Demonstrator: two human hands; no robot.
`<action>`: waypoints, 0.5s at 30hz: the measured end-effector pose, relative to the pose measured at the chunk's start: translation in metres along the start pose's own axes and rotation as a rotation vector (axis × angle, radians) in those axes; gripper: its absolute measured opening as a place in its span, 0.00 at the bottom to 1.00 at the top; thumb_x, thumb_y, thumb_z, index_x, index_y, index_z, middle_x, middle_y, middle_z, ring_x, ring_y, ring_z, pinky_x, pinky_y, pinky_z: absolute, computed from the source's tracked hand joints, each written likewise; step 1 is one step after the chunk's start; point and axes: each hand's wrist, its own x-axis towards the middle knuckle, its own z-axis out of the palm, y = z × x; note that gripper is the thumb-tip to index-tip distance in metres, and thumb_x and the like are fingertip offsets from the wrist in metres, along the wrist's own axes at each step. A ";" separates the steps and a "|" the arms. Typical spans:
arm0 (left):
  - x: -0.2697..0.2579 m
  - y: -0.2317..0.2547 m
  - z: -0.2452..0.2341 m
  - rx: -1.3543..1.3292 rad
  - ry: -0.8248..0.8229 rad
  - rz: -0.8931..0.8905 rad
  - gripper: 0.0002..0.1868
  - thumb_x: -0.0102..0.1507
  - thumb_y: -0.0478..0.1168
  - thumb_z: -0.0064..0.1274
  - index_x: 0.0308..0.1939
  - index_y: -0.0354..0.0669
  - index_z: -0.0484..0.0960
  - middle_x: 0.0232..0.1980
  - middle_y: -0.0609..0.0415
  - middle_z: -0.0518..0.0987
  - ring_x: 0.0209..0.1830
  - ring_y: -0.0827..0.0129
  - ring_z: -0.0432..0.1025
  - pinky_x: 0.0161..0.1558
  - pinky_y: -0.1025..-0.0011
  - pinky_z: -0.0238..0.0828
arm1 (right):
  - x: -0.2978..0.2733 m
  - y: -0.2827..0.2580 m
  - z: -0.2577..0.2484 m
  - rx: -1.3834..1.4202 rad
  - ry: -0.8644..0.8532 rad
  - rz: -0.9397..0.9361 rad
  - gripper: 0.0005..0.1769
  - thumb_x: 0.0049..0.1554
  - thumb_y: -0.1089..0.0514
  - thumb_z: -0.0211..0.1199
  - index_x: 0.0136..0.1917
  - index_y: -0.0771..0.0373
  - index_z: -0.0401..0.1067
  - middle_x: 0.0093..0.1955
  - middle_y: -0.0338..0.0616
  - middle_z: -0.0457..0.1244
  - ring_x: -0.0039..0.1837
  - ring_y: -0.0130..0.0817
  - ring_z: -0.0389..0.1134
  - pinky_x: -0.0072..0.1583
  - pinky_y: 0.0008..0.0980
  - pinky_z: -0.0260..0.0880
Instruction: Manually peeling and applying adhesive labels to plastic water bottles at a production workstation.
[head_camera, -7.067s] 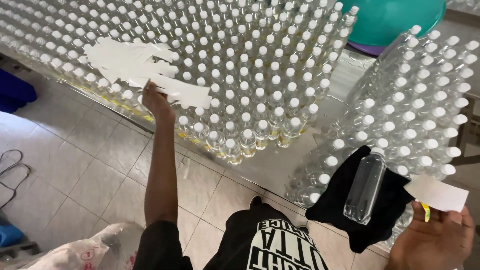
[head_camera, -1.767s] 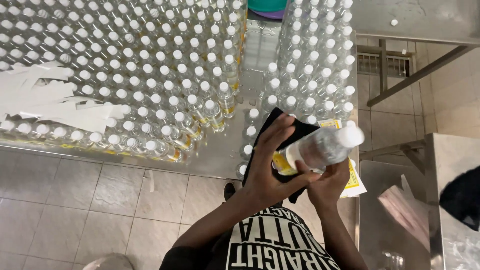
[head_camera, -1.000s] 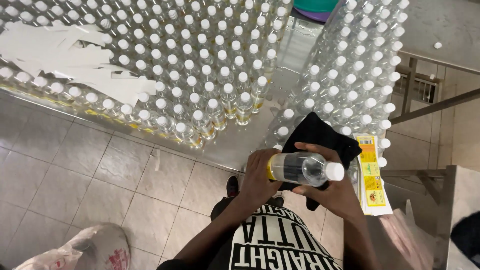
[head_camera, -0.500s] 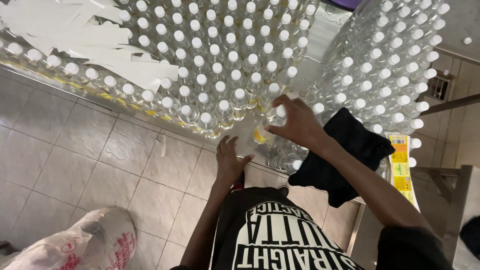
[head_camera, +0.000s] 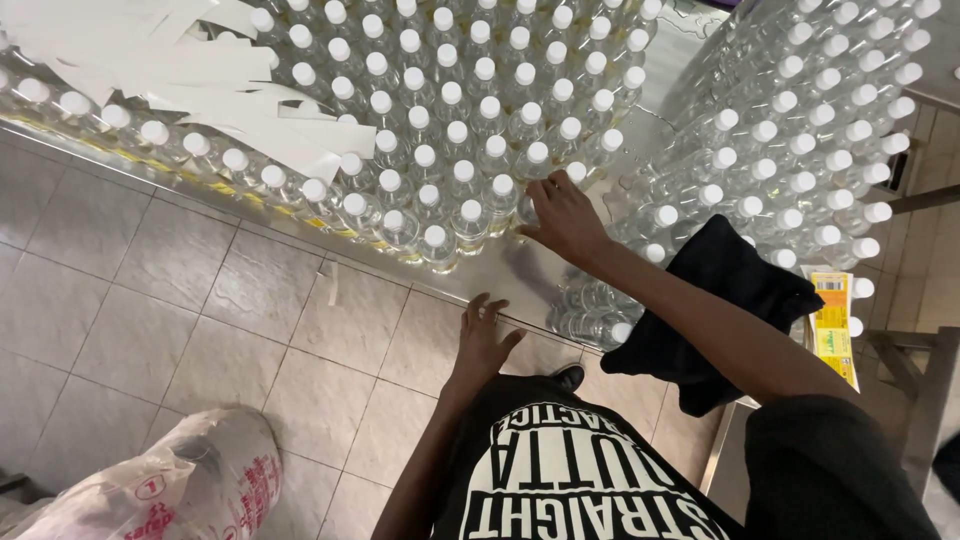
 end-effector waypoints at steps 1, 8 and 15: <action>0.001 0.002 0.000 0.009 -0.007 0.013 0.37 0.67 0.60 0.64 0.74 0.49 0.72 0.79 0.39 0.58 0.80 0.33 0.57 0.75 0.37 0.61 | -0.002 0.004 0.003 -0.040 0.046 -0.033 0.35 0.56 0.46 0.80 0.66 0.62 0.65 0.56 0.56 0.69 0.70 0.54 0.63 0.70 0.47 0.72; 0.018 0.046 -0.001 -0.171 0.031 0.157 0.29 0.70 0.47 0.63 0.73 0.45 0.75 0.75 0.36 0.66 0.78 0.36 0.65 0.72 0.45 0.71 | -0.034 -0.009 -0.069 0.051 0.292 -0.050 0.43 0.58 0.38 0.76 0.75 0.65 0.67 0.67 0.59 0.64 0.72 0.60 0.61 0.68 0.53 0.70; -0.032 0.234 -0.041 -1.394 -0.210 -0.138 0.43 0.73 0.70 0.35 0.82 0.46 0.66 0.75 0.46 0.75 0.77 0.56 0.70 0.77 0.55 0.67 | -0.152 -0.095 -0.109 0.557 0.494 -0.118 0.39 0.67 0.33 0.59 0.77 0.65 0.70 0.73 0.63 0.65 0.77 0.71 0.63 0.77 0.63 0.63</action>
